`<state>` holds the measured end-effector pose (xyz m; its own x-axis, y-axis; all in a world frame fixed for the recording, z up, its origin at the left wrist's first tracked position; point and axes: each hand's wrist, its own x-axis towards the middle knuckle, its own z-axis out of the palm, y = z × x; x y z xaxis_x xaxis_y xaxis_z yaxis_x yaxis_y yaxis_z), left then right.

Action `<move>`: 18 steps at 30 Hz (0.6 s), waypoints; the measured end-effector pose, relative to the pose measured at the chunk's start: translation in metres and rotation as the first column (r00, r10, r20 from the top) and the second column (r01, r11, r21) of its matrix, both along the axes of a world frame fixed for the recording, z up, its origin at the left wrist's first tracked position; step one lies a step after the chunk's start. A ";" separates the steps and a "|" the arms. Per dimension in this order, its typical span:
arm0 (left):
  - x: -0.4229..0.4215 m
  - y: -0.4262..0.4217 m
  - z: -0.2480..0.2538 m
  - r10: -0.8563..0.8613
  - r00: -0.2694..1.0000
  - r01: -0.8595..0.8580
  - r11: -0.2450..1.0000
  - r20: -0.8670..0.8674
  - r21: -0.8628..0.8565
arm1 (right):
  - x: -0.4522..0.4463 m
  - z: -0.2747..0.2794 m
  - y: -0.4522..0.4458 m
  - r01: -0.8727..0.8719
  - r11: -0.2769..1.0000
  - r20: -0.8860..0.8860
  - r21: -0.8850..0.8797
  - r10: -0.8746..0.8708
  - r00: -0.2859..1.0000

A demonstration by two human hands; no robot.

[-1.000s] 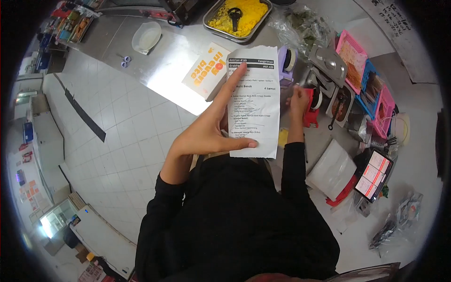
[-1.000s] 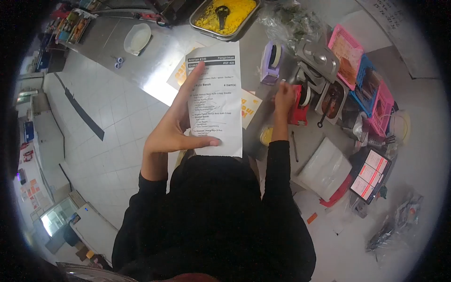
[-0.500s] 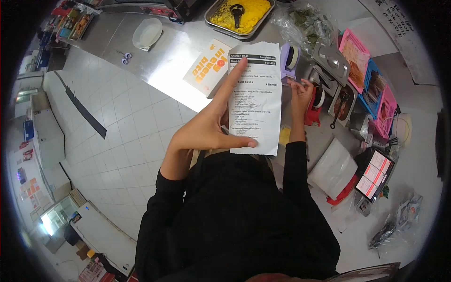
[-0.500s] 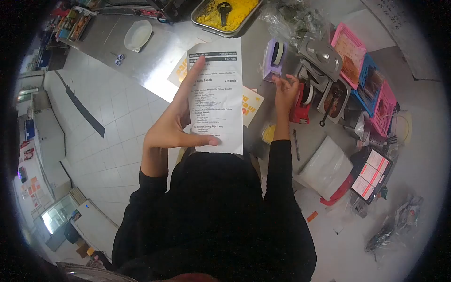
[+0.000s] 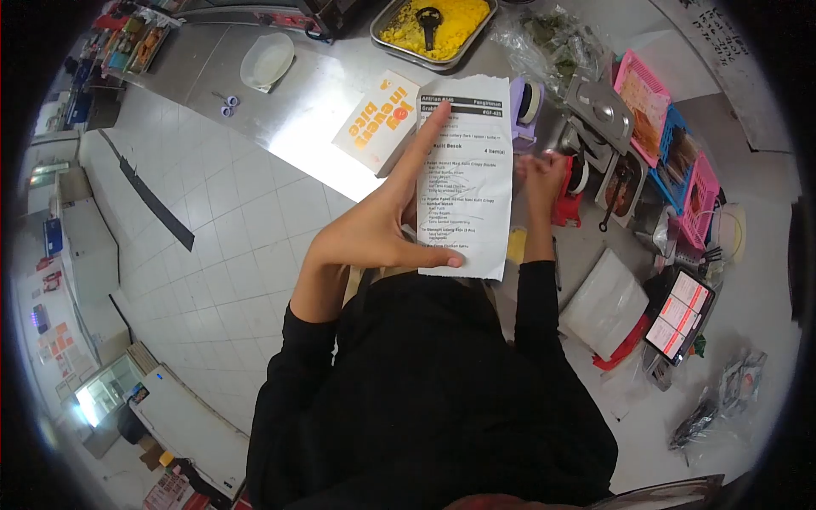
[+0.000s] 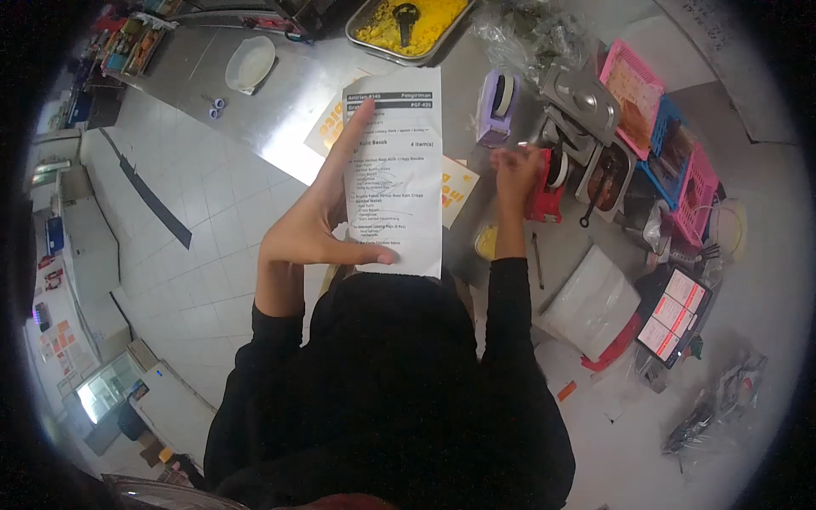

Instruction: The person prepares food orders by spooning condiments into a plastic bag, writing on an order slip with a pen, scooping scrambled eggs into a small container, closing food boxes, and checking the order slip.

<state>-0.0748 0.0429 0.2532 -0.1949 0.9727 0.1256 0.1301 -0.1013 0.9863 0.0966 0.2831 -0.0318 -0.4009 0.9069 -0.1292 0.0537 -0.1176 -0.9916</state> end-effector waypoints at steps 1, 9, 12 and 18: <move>0.000 -0.001 -0.001 -0.002 1.000 0.002 1.000 0.030 -0.011 | -0.002 0.035 -0.007 0.022 0.998 -0.069 0.057 -0.018 0.997; 0.008 0.013 -0.012 -0.031 0.998 0.032 0.999 0.050 -0.031 | -0.010 0.234 -0.077 -0.036 0.997 -0.476 0.068 0.064 0.877; 0.009 0.016 -0.015 -0.078 0.997 0.077 0.997 -0.024 -0.019 | -0.004 0.253 -0.095 -0.144 0.979 -0.536 0.144 0.199 0.820; 0.012 0.019 -0.012 -0.165 0.985 0.167 0.984 0.040 -0.060 | -0.002 0.253 -0.107 -0.094 0.967 -0.426 0.237 0.190 0.885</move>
